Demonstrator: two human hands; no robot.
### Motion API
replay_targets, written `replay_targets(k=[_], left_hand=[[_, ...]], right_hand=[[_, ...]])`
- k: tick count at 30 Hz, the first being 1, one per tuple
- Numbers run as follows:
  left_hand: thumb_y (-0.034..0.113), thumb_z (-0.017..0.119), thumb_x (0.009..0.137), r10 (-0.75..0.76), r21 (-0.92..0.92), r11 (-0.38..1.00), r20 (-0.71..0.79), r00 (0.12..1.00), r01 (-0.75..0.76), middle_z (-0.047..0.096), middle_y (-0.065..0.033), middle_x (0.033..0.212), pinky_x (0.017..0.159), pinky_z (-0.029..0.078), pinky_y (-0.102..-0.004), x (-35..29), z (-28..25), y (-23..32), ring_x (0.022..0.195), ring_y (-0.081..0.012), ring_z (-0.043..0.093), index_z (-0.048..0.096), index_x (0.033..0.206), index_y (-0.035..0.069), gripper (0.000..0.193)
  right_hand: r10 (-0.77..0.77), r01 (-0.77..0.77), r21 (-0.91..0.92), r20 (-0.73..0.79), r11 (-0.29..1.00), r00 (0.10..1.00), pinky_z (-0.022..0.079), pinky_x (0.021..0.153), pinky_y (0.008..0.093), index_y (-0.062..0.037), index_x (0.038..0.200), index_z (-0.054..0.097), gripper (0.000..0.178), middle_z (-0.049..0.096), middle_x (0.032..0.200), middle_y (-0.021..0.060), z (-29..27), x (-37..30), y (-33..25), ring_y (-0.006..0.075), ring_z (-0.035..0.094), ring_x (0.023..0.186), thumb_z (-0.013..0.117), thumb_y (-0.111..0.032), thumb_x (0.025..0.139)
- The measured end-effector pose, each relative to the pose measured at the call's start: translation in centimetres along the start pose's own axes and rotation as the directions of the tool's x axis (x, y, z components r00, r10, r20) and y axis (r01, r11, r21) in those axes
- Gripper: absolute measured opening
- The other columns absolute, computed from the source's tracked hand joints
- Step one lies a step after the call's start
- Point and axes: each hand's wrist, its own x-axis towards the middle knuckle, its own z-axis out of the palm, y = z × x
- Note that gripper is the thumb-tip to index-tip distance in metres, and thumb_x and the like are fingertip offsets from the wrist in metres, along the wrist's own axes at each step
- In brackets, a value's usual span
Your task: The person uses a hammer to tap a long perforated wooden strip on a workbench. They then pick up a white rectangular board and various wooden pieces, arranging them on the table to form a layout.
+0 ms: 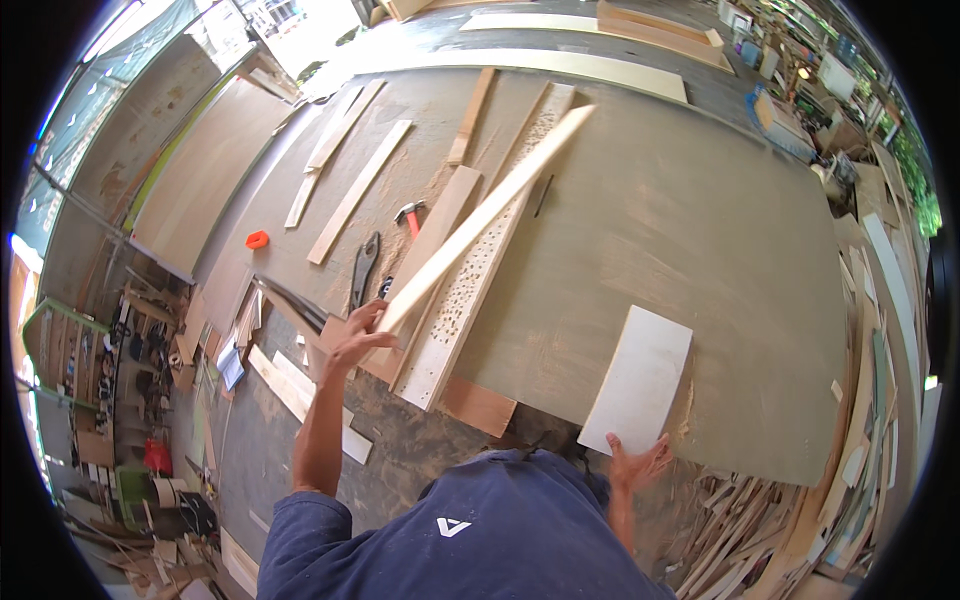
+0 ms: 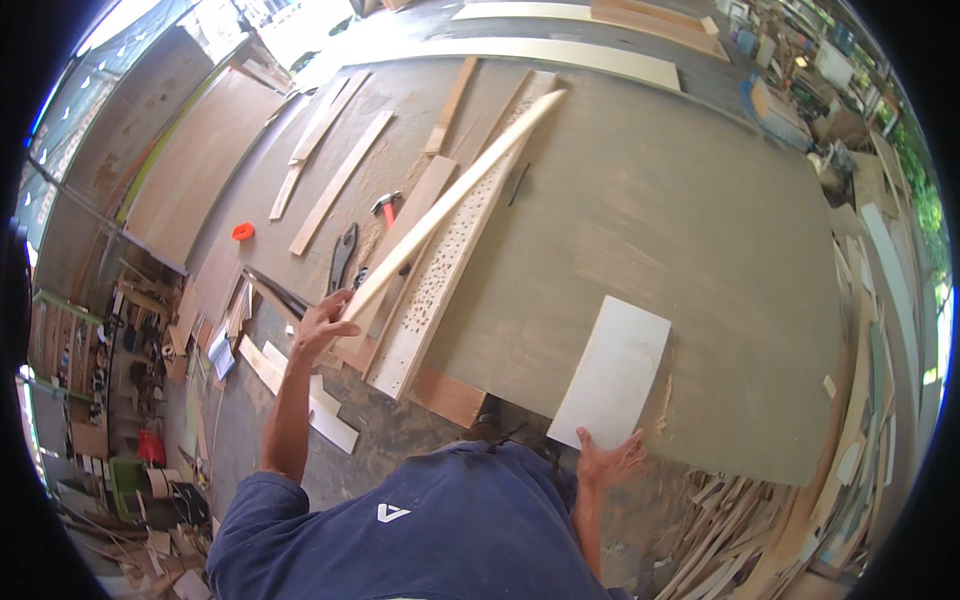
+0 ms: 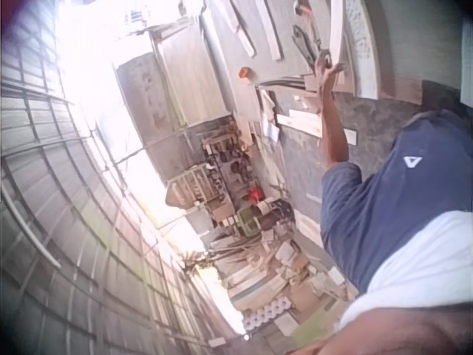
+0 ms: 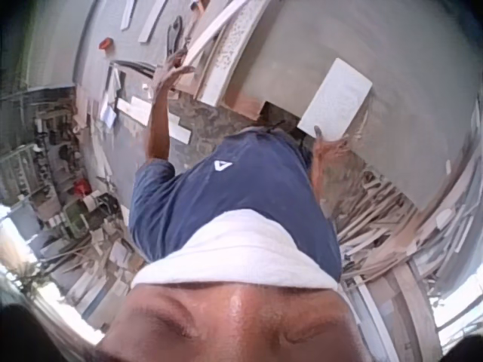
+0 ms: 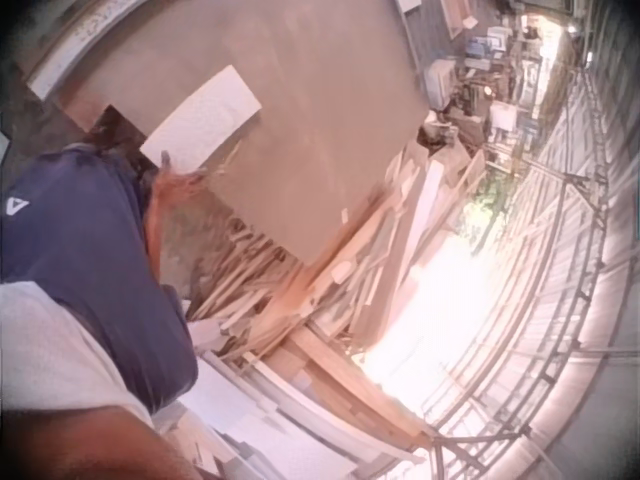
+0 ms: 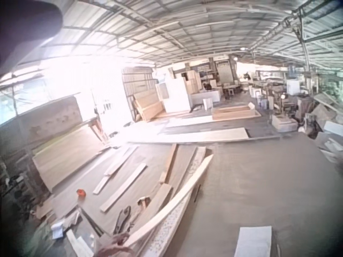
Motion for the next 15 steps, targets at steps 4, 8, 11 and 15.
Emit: replay_targets(k=[4,8,11,15], left_hand=[[0.044,0.091,0.058,0.303,0.178,0.932,0.09,0.949,-0.314,0.065,-0.0108,0.098,0.076,0.048,-0.0366,5.6,6.4,0.9,0.084,-0.0217,0.062,0.061,0.129,0.002,0.087],[0.042,0.089,0.055,0.466,0.258,0.793,0.329,0.822,-0.553,0.067,-0.02,0.098,0.081,0.049,-0.0471,12.2,11.3,2.7,0.091,-0.0352,0.066,0.058,0.131,0.003,0.091],[0.04,0.087,0.057,0.55,0.333,0.636,0.437,0.711,-0.696,0.069,-0.0187,0.106,0.093,0.048,-0.0493,16.1,14.5,4.6,0.105,-0.0385,0.065,0.06,0.125,0.005,0.081],[0.036,0.088,0.055,0.552,0.363,0.472,0.589,0.59,-0.804,0.065,-0.0155,0.112,0.1,0.043,-0.0467,20.7,17.3,5.2,0.113,-0.0338,0.06,0.063,0.121,0.008,0.075]], right_hand=[[0.075,-0.07,0.149,-0.032,0.986,0.997,0.047,0.1,0.0482,0.0102,0.14,0.051,0.096,0.058,0.128,0.0272,2.3,0.0,1.7,0.0423,0.057,0.115,0.087,-0.053,0.077],[0.043,-0.248,0.563,0.352,0.788,0.935,0.051,0.087,0.0349,0.0092,0.121,0.065,0.048,0.07,0.098,0.0148,0.6,-0.1,1.1,0.0219,0.063,0.09,0.073,-0.032,0.097],[0.009,-0.288,0.841,0.32,0.458,0.947,0.049,0.08,0.0282,0.0084,0.112,0.068,0.032,0.07,0.093,0.0057,0.9,-1.6,0.0,0.0117,0.058,0.085,0.067,-0.022,0.103],[-0.038,-0.408,0.813,0.464,0.416,0.885,0.049,0.084,0.0263,0.008,0.118,0.067,0.029,0.071,0.1,0.005,1.3,-3.3,-1.0,0.0105,0.06,0.089,0.066,-0.017,0.103]])
